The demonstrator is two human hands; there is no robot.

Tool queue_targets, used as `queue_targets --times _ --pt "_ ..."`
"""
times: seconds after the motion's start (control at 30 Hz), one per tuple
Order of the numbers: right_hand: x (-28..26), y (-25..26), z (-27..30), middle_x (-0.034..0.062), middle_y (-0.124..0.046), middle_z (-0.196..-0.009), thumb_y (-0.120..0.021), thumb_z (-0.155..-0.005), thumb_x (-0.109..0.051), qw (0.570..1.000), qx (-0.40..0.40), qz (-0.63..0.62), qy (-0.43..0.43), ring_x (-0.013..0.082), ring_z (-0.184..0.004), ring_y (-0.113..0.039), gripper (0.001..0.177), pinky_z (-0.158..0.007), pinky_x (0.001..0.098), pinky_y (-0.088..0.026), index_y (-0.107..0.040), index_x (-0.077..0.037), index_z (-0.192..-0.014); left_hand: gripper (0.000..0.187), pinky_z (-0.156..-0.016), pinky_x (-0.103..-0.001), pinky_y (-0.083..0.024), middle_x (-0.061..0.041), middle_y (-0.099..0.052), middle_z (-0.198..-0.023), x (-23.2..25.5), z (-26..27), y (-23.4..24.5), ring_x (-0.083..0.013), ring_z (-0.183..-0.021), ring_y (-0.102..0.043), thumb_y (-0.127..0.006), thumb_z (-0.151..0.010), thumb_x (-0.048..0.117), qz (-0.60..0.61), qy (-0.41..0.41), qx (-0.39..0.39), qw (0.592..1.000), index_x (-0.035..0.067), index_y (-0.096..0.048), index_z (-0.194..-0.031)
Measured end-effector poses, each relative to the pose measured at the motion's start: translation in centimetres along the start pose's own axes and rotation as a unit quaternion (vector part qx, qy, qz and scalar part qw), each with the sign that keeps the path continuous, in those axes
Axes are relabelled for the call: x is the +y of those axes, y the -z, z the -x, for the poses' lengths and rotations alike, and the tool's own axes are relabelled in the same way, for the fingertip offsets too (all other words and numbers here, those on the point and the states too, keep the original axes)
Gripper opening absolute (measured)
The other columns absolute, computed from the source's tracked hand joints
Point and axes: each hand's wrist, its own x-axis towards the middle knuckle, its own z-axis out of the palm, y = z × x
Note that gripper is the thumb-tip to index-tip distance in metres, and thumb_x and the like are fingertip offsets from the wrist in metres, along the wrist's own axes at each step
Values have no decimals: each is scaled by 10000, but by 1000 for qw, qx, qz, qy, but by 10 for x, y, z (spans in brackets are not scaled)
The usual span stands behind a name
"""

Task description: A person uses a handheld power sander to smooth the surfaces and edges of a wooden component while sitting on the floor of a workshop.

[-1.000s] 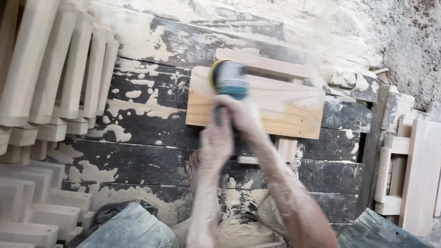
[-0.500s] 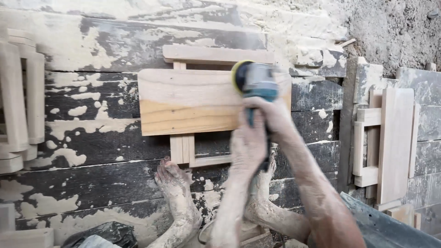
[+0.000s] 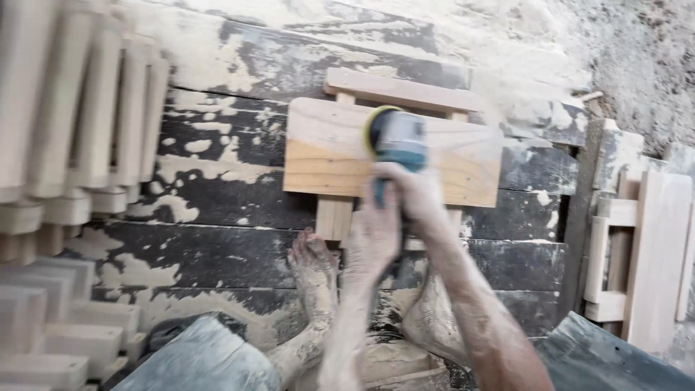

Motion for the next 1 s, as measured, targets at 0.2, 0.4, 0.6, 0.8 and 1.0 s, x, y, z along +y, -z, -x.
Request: queue_targets --times 0.2,0.4,0.6,0.8,1.0 --pt "0 -106 51 78 -771 -875 -895 -569 -445 976 -146 159 -37 227 -952 -756 506 -790 418 -597 -777 -109 -929 670 -1093 -645 -403 -298 -656 -1281 -48 10 78 -529 -1252 -563 -178 -1010 621 64 7 89 994 214 -437 -1475" --pt "21 6 16 103 -750 -817 -901 -613 -269 991 -51 119 -41 186 -817 -683 333 -746 464 -544 -802 -83 -872 556 -1073 -606 -451 -286 -657 -1299 -14 32 -19 -504 -1231 -606 -234 -1032 490 82 -23 -6 996 190 -449 -1448" --pt "55 135 -27 40 -684 -728 -867 -651 -178 994 93 2 -48 138 -653 -613 199 -639 360 -558 -785 -122 -823 599 -1029 -630 -479 -316 -698 -1132 20 31 -121 -505 -1180 -636 -277 -1007 593 -19 -51 -162 985 237 -388 -1476" --pt "72 193 -40 42 -608 -643 -864 -661 -180 982 170 -75 -44 134 -563 -609 248 -551 311 -530 -686 -61 -786 733 -1011 -602 -499 -322 -710 -1094 15 22 -181 -474 -1144 -671 -217 -967 702 -90 -122 -229 962 188 -388 -1461" --pt "102 100 -41 61 -632 -722 -893 -656 -176 997 73 -19 -21 148 -675 -586 234 -613 334 -503 -754 -59 -803 621 -994 -626 -502 -318 -717 -1085 -12 27 -77 -470 -1139 -672 -321 -1002 577 -40 -50 -126 990 196 -434 -1479"
